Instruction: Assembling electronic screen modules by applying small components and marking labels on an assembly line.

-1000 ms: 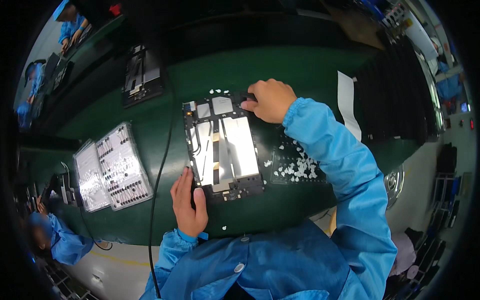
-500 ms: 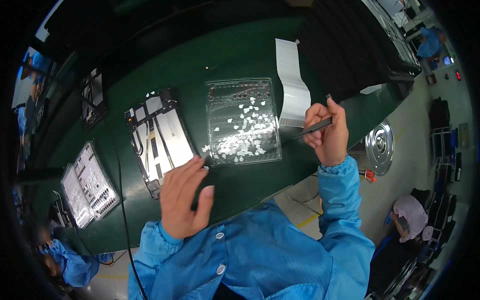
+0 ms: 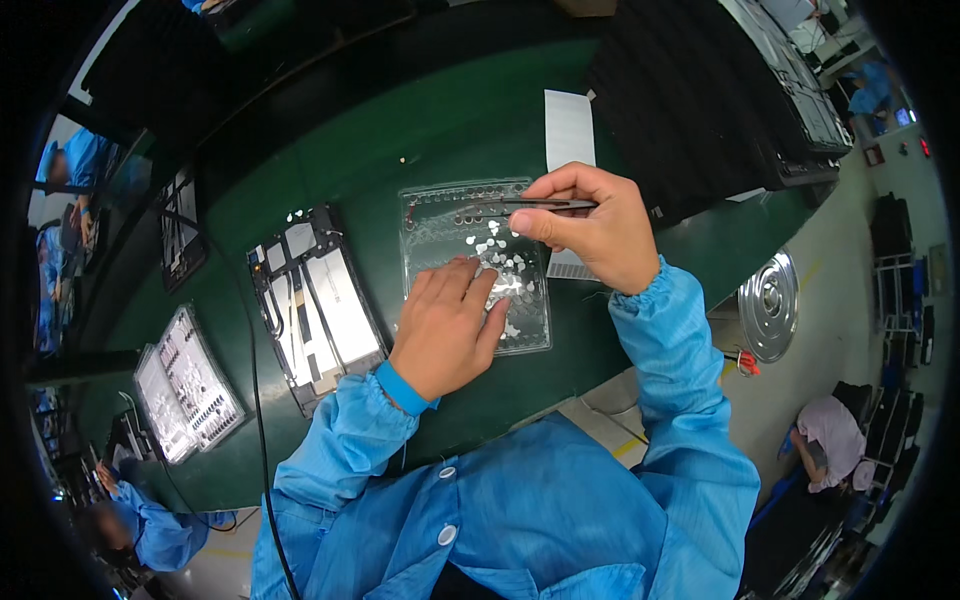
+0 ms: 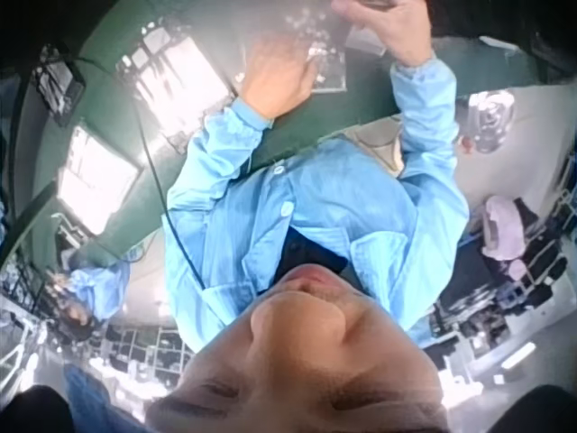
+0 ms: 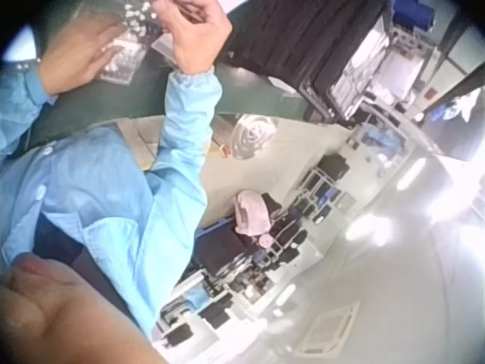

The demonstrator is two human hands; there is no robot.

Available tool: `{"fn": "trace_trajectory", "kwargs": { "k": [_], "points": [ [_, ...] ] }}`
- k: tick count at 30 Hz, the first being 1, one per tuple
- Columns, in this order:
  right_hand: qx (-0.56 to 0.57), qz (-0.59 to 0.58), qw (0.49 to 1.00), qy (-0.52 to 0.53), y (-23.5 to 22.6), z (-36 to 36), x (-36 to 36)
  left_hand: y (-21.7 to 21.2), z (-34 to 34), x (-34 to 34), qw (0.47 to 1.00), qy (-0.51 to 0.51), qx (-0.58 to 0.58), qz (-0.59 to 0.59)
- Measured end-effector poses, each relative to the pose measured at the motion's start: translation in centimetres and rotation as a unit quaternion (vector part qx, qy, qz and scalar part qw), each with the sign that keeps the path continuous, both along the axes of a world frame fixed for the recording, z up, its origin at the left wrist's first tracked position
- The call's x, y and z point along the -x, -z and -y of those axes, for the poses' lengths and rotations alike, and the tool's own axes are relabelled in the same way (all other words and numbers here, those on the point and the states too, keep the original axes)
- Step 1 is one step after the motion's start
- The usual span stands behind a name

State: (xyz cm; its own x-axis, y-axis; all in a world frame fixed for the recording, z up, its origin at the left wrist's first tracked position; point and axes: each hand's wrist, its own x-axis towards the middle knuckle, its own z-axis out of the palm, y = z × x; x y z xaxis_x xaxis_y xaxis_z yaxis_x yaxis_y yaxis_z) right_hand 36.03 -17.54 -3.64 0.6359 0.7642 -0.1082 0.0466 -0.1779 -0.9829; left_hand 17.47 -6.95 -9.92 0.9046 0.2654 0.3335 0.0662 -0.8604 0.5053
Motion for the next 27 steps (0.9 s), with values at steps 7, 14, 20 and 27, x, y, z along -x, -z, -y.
{"fn": "trace_trajectory", "kwargs": {
  "k": [7,14,20,27],
  "points": [
    [0.076,0.021,0.996,-0.034,-2.2,3.5,1.3,-2.2,-0.9,0.5,0.986,-0.063,0.138,0.068],
    [-0.002,-0.143,0.988,-0.058,1.4,6.5,5.6,-1.9,1.6,1.6,0.95,0.1,0.29,0.053],
    [-0.022,-0.039,0.993,0.111,3.1,11.5,4.0,-1.2,2.6,0.9,0.966,0.076,0.246,0.034],
    [-0.069,0.017,0.965,0.254,7.3,13.2,2.0,1.5,4.7,-5.8,0.974,0.201,-0.064,0.082]
  ]
}}
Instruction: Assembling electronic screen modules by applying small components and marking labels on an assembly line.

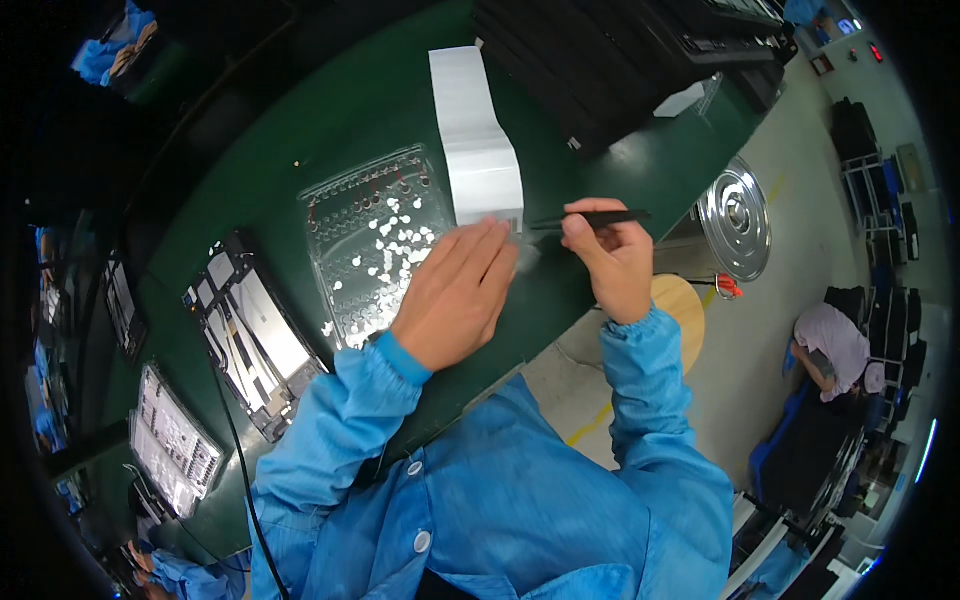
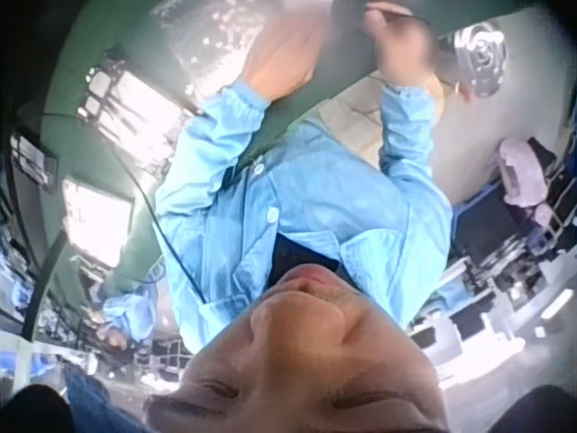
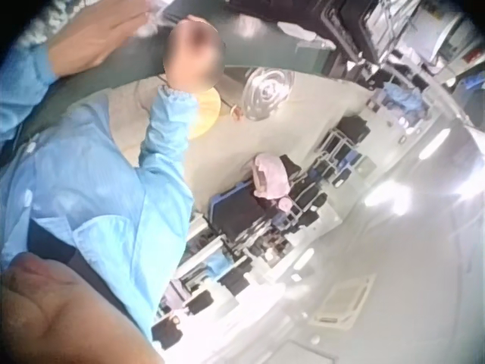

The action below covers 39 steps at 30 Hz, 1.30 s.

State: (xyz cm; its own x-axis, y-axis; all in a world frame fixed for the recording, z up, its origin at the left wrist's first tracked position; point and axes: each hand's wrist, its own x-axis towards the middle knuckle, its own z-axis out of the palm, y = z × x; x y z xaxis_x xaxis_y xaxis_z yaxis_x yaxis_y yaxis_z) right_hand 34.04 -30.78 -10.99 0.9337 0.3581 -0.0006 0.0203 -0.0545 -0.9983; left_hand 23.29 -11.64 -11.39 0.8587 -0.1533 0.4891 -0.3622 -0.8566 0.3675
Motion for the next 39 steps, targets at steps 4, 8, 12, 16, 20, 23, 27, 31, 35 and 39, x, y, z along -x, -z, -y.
{"fn": "trace_trajectory", "kwargs": {
  "k": [4,8,12,16,20,23,27,31,35,39],
  "points": [
    [-0.014,0.005,1.0,-0.013,1.4,-0.7,-0.7,2.3,0.8,-0.7,0.998,-0.013,-0.059,-0.029],
    [0.053,0.031,0.997,-0.054,2.5,-0.9,-2.5,2.7,1.0,-0.4,0.996,-0.027,-0.071,-0.048],
    [0.052,0.013,0.995,-0.087,2.3,-1.2,-3.2,2.8,1.1,-0.2,0.995,-0.018,-0.081,-0.059],
    [0.074,0.013,0.992,-0.1,2.1,-1.7,-3.8,3.0,1.1,-0.1,0.993,-0.013,-0.102,-0.057],
    [0.088,0.017,0.99,-0.105,2.4,-2.0,-4.2,3.0,1.2,-0.2,0.994,-0.011,-0.097,-0.057],
    [0.104,0.021,0.989,-0.107,2.2,-2.3,-4.3,3.1,1.3,-0.1,0.993,-0.021,-0.1,-0.053],
    [0.115,0.028,0.987,-0.104,2.3,-2.1,-4.4,2.9,1.3,-0.2,0.994,-0.016,-0.094,-0.06],
    [0.105,0.033,0.989,-0.103,2.4,-2.2,-4.4,2.6,1.3,-0.1,0.993,-0.026,-0.094,-0.064],
    [0.124,0.03,0.987,-0.099,2.6,-2.2,-4.3,2.9,1.4,-0.1,0.993,-0.029,-0.095,-0.067],
    [0.109,0.055,0.989,-0.082,2.7,-2.1,-3.9,2.9,1.5,-0.2,0.994,-0.026,-0.086,-0.068]
  ]
}}
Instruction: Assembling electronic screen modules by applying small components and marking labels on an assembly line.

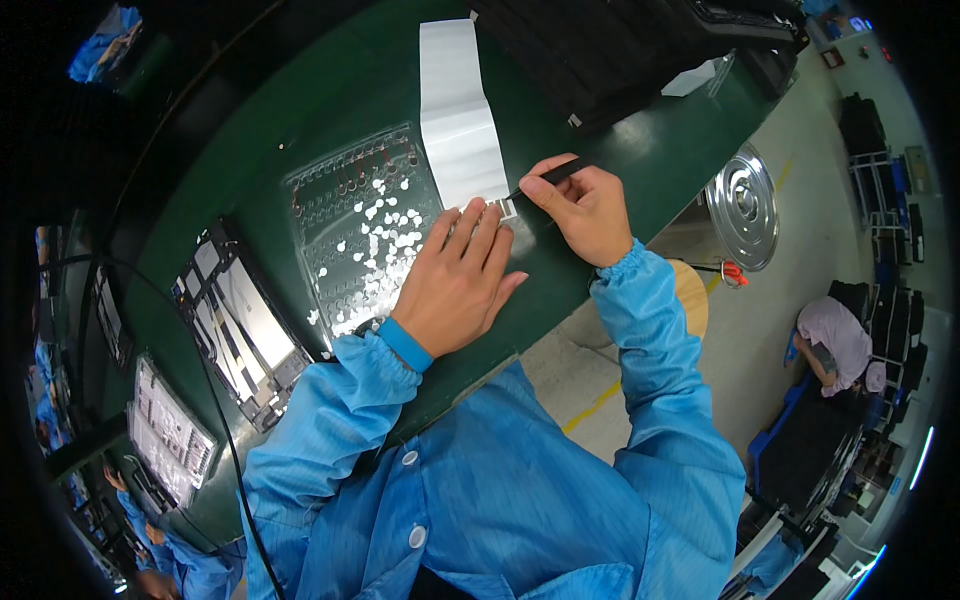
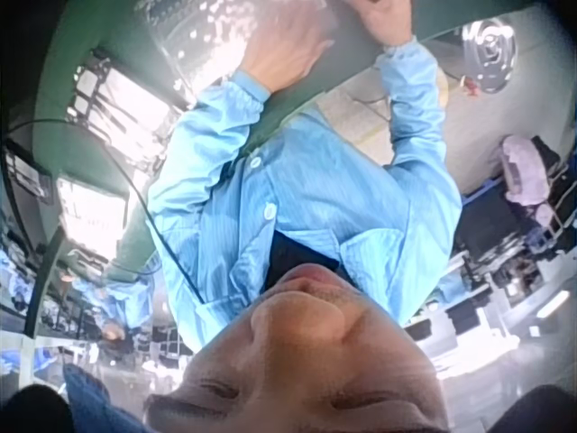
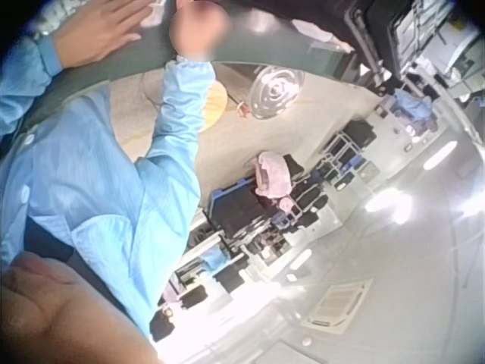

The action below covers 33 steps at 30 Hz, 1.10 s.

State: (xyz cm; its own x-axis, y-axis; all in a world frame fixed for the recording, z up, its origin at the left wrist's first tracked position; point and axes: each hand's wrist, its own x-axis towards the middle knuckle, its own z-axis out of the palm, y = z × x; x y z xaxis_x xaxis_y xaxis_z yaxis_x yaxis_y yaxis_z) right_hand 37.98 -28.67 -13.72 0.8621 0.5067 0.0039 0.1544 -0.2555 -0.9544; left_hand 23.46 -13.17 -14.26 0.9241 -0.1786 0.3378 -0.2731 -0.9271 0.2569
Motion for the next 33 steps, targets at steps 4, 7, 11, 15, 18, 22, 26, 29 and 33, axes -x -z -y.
{"fn": "trace_trajectory", "kwargs": {
  "k": [4,7,11,15,18,22,26,29,33],
  "points": [
    [-0.03,-0.006,0.999,0.009,0.2,0.3,0.0,0.0,0.1,-0.1,1.0,-0.003,-0.002,0.0],
    [-0.027,-0.025,0.999,0.013,-0.2,0.8,-0.1,0.1,0.1,0.1,1.0,-0.007,-0.009,0.003],
    [-0.086,-0.033,0.996,0.013,-1.9,1.7,0.8,0.6,0.0,0.5,0.999,-0.016,-0.038,0.008],
    [-0.183,-0.042,0.982,-0.01,-6.6,0.3,2.9,0.7,0.7,0.5,1.0,-0.012,0.002,0.01],
    [-0.194,-0.045,0.975,-0.095,-9.7,-5.3,5.1,-1.1,-0.1,3.1,0.997,-0.015,0.057,0.047],
    [-0.158,-0.06,0.967,-0.189,-11.2,-14.0,8.2,-5.0,-3.1,9.0,0.996,-0.039,0.078,0.032],
    [-0.143,-0.105,0.956,-0.235,-10.2,-21.2,11.3,-7.0,-9.2,16.8,0.973,-0.129,0.192,0.005],
    [-0.166,-0.116,0.951,-0.235,-7.8,-26.2,14.0,-7.2,-13.7,21.6,0.949,-0.256,0.175,0.061],
    [-0.133,-0.094,0.963,-0.214,-4.4,-31.9,16.5,-6.3,-17.4,24.4,0.92,-0.334,0.182,0.093]
  ]
}}
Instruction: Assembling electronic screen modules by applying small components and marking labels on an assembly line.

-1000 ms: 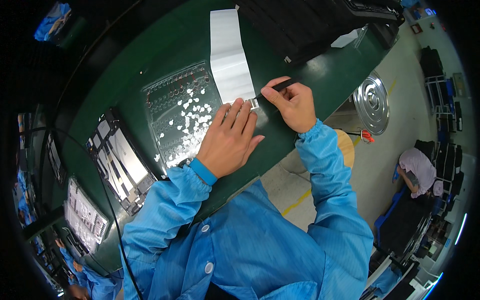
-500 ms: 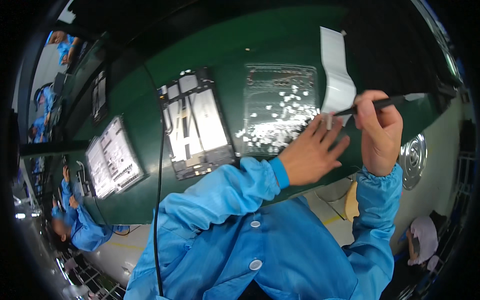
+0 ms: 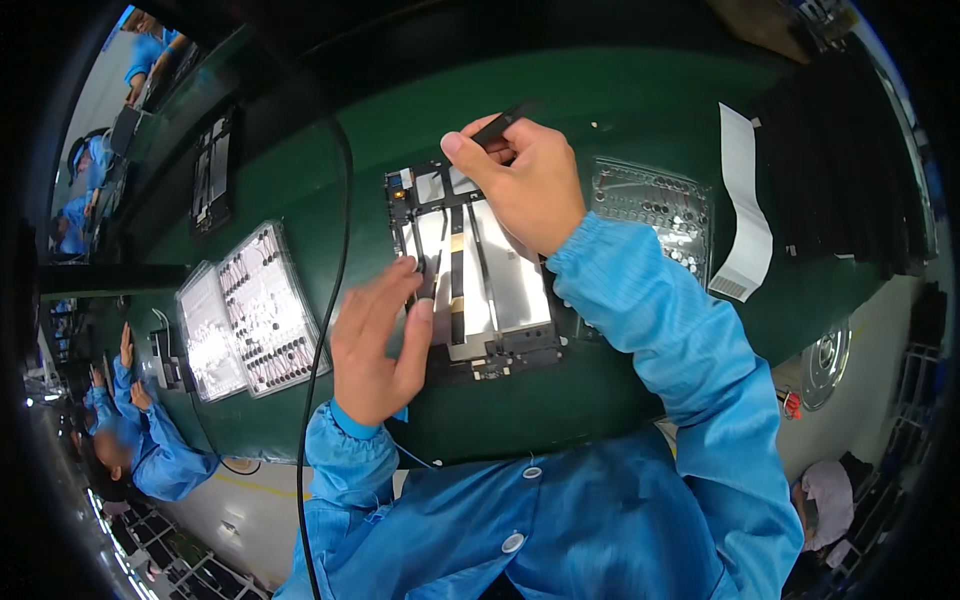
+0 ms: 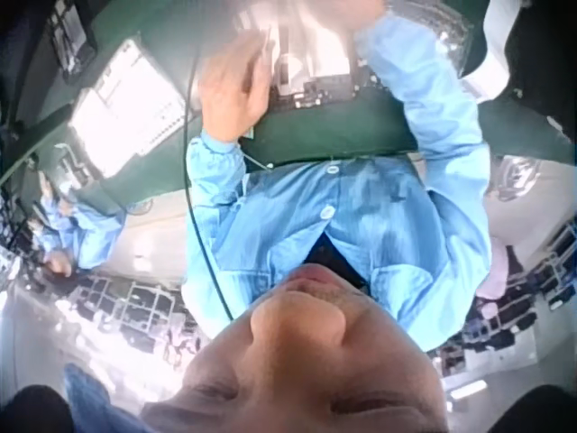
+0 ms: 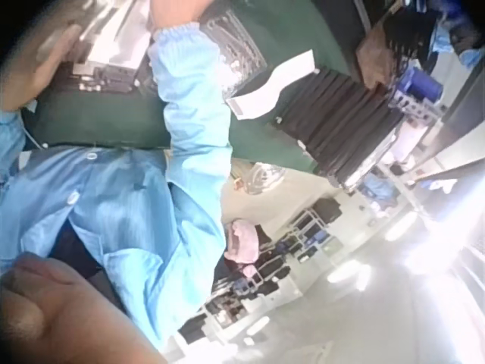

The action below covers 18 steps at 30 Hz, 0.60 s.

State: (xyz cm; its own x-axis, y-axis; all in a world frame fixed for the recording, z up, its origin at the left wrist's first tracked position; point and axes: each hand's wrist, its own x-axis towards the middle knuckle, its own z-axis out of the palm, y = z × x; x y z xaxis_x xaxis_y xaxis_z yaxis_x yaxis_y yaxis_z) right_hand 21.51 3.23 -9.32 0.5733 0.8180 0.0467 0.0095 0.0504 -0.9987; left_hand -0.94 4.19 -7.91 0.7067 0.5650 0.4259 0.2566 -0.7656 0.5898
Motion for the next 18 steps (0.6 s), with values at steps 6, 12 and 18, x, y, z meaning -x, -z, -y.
{"fn": "trace_trajectory", "kwargs": {
  "k": [6,12,18],
  "points": [
    [0.039,0.08,0.995,0.036,2.5,-2.3,1.9,1.7,-2.0,0.5,0.999,-0.034,0.023,0.016],
    [0.015,0.146,0.988,0.042,3.5,-2.6,2.0,2.1,-2.5,0.5,0.999,-0.033,0.025,0.012],
    [0.06,0.114,0.992,0.007,2.8,-2.4,1.9,2.6,-2.5,0.4,0.999,-0.031,0.015,0.012]
  ]
}}
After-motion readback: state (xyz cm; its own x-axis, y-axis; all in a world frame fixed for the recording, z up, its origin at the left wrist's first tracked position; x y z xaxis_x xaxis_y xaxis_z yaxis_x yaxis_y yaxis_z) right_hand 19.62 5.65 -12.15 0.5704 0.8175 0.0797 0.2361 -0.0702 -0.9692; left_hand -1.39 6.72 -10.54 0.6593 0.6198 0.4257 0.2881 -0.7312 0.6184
